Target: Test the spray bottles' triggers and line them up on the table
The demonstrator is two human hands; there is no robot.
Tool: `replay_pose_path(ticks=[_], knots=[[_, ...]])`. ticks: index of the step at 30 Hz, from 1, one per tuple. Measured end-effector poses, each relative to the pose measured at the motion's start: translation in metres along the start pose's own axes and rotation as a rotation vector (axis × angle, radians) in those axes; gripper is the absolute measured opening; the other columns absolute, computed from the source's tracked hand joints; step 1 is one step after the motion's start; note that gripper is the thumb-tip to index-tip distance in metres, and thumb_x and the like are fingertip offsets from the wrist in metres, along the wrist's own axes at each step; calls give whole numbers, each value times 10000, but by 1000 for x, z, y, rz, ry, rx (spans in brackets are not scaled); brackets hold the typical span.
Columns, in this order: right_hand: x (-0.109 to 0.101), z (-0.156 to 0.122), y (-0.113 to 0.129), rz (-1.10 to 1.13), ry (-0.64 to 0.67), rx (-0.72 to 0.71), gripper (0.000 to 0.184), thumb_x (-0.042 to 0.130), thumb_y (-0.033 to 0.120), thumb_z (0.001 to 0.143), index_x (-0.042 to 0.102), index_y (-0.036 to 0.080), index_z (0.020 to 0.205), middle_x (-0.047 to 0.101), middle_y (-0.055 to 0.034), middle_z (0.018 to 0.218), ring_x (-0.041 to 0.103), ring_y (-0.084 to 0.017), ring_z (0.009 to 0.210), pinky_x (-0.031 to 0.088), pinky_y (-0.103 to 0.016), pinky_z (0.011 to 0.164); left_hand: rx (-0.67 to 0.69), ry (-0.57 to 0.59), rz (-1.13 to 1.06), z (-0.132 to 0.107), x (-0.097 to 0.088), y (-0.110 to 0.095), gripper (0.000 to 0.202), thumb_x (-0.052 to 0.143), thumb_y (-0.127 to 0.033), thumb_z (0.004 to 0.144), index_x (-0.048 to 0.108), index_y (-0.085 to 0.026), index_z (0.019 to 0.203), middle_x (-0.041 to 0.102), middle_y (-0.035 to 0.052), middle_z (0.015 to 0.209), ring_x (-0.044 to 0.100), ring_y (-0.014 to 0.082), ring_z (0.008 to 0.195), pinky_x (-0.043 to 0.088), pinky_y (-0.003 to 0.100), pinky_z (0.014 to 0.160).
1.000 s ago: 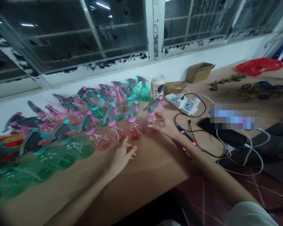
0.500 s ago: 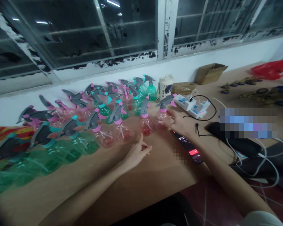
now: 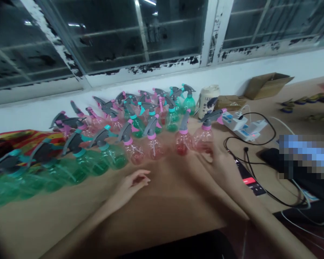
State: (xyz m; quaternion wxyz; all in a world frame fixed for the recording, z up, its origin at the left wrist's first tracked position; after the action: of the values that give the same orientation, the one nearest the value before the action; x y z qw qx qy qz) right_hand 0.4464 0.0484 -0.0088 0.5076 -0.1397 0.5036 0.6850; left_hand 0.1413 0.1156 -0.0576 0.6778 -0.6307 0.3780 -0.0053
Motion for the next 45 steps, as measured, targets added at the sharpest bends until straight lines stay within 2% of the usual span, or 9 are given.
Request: replay_pose_path(ticks=[5,10,13,24,30,34,38,42,45], knots=[[47,4,78,-29,154,-7,512,535,600,860,620,194,1160,738,-113,860,701,-300,728,524,-394,619,-46,-267,-33,-17,-48,12,488,502,-410,899,410,-201,1331,664,32,887,676,181,732,530,346,721],[91,29,107,18,158,-8,826,578,639,809,392,129,1433,665,-194,1208,676,-368,975,530,-481,787,-95,-250,-78,-7,-42,11,834,554,-352,882,63,-157,1528,696,35,875,666,172,678,524,323,699],[107,37,106,14,162,-7,813,567,632,816,379,132,1429,681,-181,1184,676,-368,989,532,-476,786,-128,-206,-111,4,-36,15,896,560,-322,886,-31,-147,1536,718,61,919,664,167,680,513,301,672],[95,34,92,-93,63,2,682,496,590,868,456,92,1331,632,-253,1198,669,-407,969,524,-528,752,-87,-109,-129,20,-13,13,914,593,-282,881,-30,-192,1543,716,38,866,672,177,724,519,313,699],[90,31,95,-35,-6,-29,698,437,672,861,497,110,1271,635,-238,1150,650,-405,991,518,-521,742,-62,-133,-137,14,-24,14,825,596,-297,867,121,-203,1536,707,19,855,681,173,732,528,332,739],[63,15,109,-41,-106,-28,694,424,712,849,504,133,1224,620,-240,1142,643,-399,977,516,-504,715,-31,-200,-149,-15,-49,17,581,610,-351,856,434,-238,1397,712,37,912,695,183,758,533,354,768],[52,-6,142,7,-72,-86,560,471,671,861,562,168,1089,673,-174,942,669,-321,774,518,-439,649,-28,-401,-146,-63,-101,37,345,588,-430,864,594,-245,1155,712,42,937,695,204,847,523,366,804],[94,-17,195,171,154,-269,466,495,597,895,612,185,1078,723,-102,900,683,-243,662,543,-400,665,-63,-674,-127,-97,-154,70,485,528,-461,863,443,-204,1265,663,9,808,654,178,680,511,328,661],[132,-11,223,176,194,-281,657,526,606,866,517,128,1316,696,-197,1120,704,-328,841,553,-487,736,-90,-697,-99,-95,-163,85,624,552,-443,847,352,-165,1368,639,-16,727,630,170,619,495,311,624]])
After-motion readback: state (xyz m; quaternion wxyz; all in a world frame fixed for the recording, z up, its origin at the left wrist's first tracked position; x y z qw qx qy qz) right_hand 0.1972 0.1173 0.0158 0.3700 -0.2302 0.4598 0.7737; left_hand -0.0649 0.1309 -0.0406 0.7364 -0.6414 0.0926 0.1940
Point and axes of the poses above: each hand's wrist, its own z-axis towards the middle knuckle, its own x-axis out of the palm, y = z × x, the point moved 7 cm from there along z, towards the middle knuckle
